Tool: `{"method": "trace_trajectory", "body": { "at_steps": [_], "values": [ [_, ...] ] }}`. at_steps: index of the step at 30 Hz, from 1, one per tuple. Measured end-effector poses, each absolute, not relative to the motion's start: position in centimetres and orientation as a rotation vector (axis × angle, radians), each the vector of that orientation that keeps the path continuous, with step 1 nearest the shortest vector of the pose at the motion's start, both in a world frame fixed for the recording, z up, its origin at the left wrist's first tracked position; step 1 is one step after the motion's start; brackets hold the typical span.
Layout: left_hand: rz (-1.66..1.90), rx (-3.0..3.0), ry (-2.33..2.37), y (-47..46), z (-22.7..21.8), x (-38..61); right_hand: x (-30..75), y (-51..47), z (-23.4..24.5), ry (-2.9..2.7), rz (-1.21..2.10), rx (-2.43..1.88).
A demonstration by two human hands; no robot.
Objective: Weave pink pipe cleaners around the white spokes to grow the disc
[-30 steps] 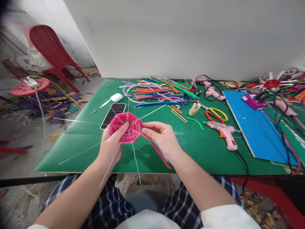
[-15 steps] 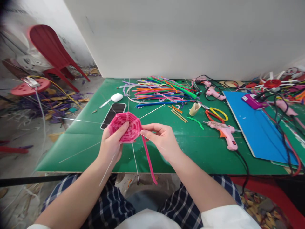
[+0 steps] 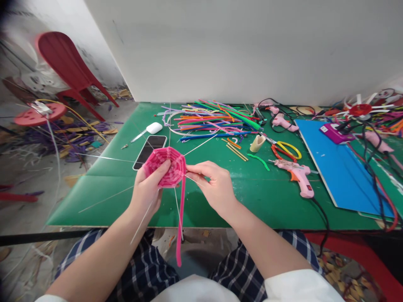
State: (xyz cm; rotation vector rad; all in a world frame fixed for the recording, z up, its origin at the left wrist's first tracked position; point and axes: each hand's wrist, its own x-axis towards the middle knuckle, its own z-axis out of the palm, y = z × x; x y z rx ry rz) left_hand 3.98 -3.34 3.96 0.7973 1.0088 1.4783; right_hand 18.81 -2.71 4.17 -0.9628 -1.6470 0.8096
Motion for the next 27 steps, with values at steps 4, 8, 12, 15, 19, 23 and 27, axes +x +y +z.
{"method": "trace_trajectory", "body": {
  "at_steps": [4,8,12,15,19,23,27],
  "values": [
    [1.465,0.795,1.019,-3.3,4.0,3.9,19.0,-2.3,3.9,-1.813,0.457,-0.852],
    [1.449,0.781,1.039,-3.2,3.8,4.0,19.2,-1.8,3.6,-1.88,0.217,-0.768],
    [1.445,0.778,1.02,-3.2,3.8,4.1,19.3,-1.6,3.4,-1.927,0.114,-0.728],
    [1.436,0.775,1.018,-3.2,3.7,4.0,19.4,-1.5,3.2,-1.943,0.069,-0.721],
    [1.427,0.775,1.021,-3.2,3.7,4.0,19.4,-1.5,3.0,-1.931,0.057,-0.73],
    [1.425,0.78,1.014,-3.2,3.7,4.0,19.4,-1.7,2.9,-1.928,0.079,-0.74],
    [1.425,0.783,1.011,-3.1,3.7,4.0,19.4,-1.7,2.8,-1.926,0.085,-0.687]
  ]
}}
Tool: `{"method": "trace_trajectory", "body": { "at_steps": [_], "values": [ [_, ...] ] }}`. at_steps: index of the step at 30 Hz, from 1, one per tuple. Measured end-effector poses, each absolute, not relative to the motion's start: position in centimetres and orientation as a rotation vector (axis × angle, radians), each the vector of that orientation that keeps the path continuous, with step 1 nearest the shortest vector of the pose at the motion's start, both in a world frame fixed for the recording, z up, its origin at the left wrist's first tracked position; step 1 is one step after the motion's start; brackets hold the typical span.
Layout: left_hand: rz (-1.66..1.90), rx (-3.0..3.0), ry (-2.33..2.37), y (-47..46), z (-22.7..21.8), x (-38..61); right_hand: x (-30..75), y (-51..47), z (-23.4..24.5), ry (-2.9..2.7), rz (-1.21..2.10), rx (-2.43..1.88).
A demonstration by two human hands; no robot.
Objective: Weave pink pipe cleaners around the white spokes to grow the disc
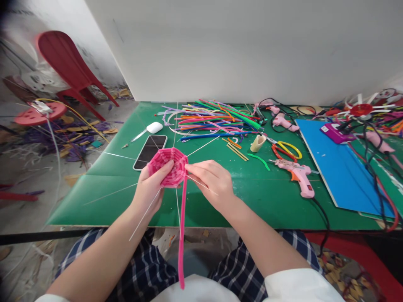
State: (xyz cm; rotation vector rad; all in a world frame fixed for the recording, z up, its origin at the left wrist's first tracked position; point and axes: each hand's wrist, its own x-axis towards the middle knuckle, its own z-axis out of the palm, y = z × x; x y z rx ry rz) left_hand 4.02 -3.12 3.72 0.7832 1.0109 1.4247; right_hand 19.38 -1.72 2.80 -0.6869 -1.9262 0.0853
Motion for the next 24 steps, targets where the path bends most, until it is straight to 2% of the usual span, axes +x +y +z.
{"method": "trace_trajectory", "body": {
  "at_steps": [11,18,24],
  "values": [
    [1.427,0.774,1.014,-3.1,3.7,4.1,19.3,-1.4,2.3,-1.928,0.052,-0.599],
    [1.411,0.764,1.002,-3.0,3.7,4.0,19.3,-1.0,1.6,-1.973,-0.149,-0.556],
    [1.354,0.726,1.007,-3.0,3.8,4.2,19.2,-1.0,1.5,-1.933,-0.13,-0.553]
  ]
}}
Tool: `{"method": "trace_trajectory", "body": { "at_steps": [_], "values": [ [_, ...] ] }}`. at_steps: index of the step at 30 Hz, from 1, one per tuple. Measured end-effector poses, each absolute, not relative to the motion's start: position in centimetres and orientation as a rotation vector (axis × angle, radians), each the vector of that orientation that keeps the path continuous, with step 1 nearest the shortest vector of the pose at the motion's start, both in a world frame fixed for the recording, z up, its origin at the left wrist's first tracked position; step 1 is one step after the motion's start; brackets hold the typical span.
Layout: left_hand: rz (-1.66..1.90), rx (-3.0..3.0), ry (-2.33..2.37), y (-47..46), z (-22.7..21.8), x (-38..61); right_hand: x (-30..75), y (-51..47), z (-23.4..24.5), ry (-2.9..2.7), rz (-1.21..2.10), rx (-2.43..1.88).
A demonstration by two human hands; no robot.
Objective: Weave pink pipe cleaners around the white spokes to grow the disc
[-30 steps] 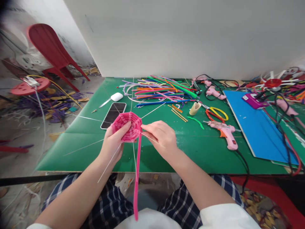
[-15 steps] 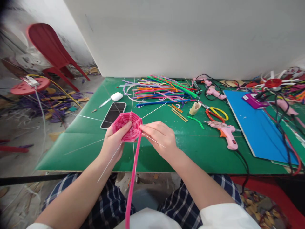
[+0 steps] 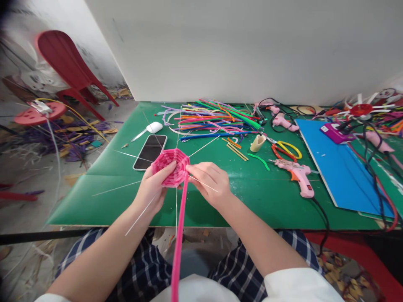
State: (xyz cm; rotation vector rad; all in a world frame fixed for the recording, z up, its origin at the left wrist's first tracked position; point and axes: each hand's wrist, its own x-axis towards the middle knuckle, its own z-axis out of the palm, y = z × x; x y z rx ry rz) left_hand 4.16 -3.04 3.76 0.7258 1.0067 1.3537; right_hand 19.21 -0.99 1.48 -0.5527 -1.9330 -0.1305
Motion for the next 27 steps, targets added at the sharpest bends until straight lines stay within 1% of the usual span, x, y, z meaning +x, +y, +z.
{"method": "trace_trajectory", "body": {
  "at_steps": [9,17,27],
  "values": [
    [1.396,0.72,0.981,-3.2,3.6,4.4,19.1,-1.1,1.5,-1.902,-0.093,-0.59],
    [1.453,0.786,0.955,-3.6,4.0,4.5,18.9,-1.7,1.9,-1.827,0.056,-0.728],
    [1.484,0.844,1.027,-3.7,4.0,4.4,18.5,-2.2,2.0,-1.776,0.257,-0.792]
  ]
}}
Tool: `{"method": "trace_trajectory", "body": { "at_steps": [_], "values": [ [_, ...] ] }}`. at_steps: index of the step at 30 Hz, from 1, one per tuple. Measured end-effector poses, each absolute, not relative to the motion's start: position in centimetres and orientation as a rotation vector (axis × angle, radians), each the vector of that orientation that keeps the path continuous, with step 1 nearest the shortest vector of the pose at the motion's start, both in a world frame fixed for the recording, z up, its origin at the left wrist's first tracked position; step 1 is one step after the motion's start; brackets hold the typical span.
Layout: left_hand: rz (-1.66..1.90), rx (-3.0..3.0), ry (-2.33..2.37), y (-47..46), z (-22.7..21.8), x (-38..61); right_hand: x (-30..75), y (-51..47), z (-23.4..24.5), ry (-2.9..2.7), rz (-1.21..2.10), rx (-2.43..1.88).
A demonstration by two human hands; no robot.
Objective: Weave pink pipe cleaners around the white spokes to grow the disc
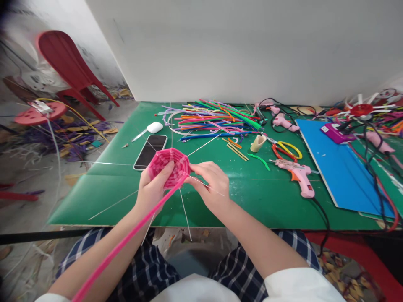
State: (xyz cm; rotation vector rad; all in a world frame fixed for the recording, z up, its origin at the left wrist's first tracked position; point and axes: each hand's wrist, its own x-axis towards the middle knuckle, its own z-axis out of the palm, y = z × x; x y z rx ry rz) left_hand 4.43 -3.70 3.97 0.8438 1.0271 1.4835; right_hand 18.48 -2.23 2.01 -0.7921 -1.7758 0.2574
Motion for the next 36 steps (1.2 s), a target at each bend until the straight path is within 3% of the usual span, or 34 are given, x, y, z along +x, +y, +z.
{"method": "trace_trajectory", "body": {
  "at_steps": [20,30,36],
  "values": [
    [1.482,0.752,1.047,-3.91,4.72,5.23,17.88,-2.94,2.08,-1.638,0.36,-0.833],
    [1.497,0.845,1.033,-4.12,3.9,5.08,18.02,-2.68,1.62,-1.726,0.143,-0.779],
    [1.499,0.882,1.025,-4.19,3.84,5.14,17.83,-2.76,1.61,-1.688,0.176,-0.778]
  ]
}}
